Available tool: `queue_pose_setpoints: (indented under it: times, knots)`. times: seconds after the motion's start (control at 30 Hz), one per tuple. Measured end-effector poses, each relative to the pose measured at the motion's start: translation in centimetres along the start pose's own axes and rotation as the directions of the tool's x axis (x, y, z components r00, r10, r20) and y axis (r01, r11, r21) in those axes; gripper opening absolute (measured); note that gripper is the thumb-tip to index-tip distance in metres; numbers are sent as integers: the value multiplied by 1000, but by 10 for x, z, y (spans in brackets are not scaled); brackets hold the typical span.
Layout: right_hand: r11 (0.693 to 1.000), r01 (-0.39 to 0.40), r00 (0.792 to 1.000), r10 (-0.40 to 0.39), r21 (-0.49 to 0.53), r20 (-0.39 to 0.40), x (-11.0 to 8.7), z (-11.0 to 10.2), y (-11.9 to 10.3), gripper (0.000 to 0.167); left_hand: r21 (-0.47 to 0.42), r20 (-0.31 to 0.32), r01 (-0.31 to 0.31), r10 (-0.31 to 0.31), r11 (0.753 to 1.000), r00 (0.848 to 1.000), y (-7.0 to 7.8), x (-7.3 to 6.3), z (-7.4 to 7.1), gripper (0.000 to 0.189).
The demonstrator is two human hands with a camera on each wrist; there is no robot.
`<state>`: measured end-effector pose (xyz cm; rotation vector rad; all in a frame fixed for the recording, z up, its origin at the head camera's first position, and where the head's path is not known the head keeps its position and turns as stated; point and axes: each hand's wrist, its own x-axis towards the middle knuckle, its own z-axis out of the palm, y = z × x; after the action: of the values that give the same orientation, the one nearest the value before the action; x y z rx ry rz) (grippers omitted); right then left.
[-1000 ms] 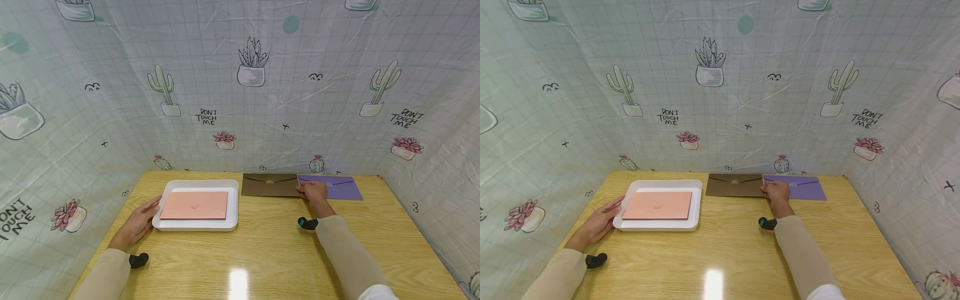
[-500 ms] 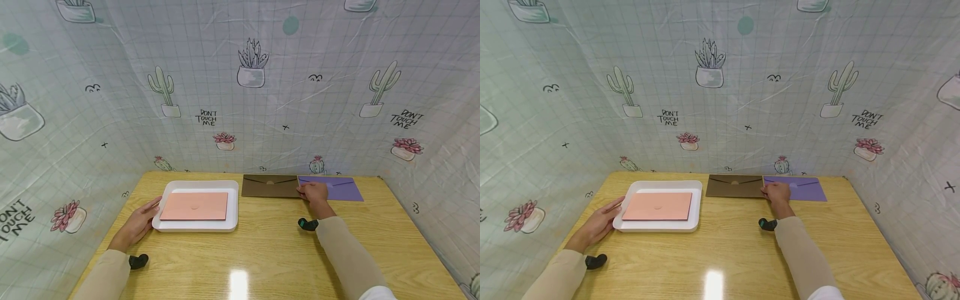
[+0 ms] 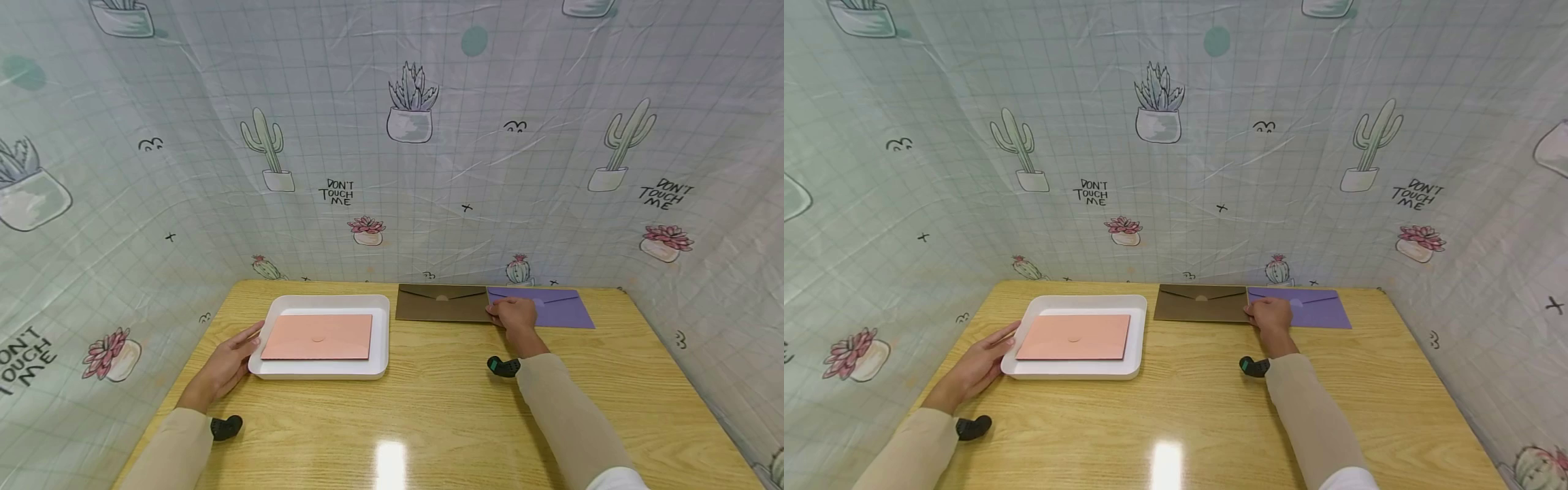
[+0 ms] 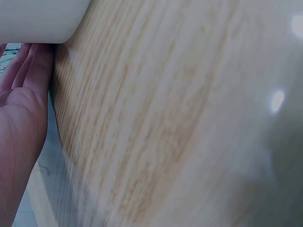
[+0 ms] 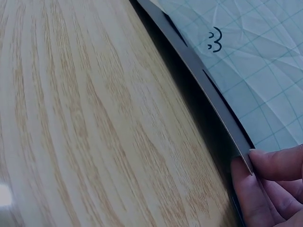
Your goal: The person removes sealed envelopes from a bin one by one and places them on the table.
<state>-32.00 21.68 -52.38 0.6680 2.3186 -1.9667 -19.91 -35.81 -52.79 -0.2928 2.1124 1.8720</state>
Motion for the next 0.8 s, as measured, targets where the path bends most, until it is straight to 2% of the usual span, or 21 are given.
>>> queue_pose_setpoints:
  times: [0.8]
  knots:
    - [999, 6, 1000, -7, -52, -19, 1, 0, -4, 29, 27, -2, 14, -14, 1000, 1000, 2, -1, 1, 59]
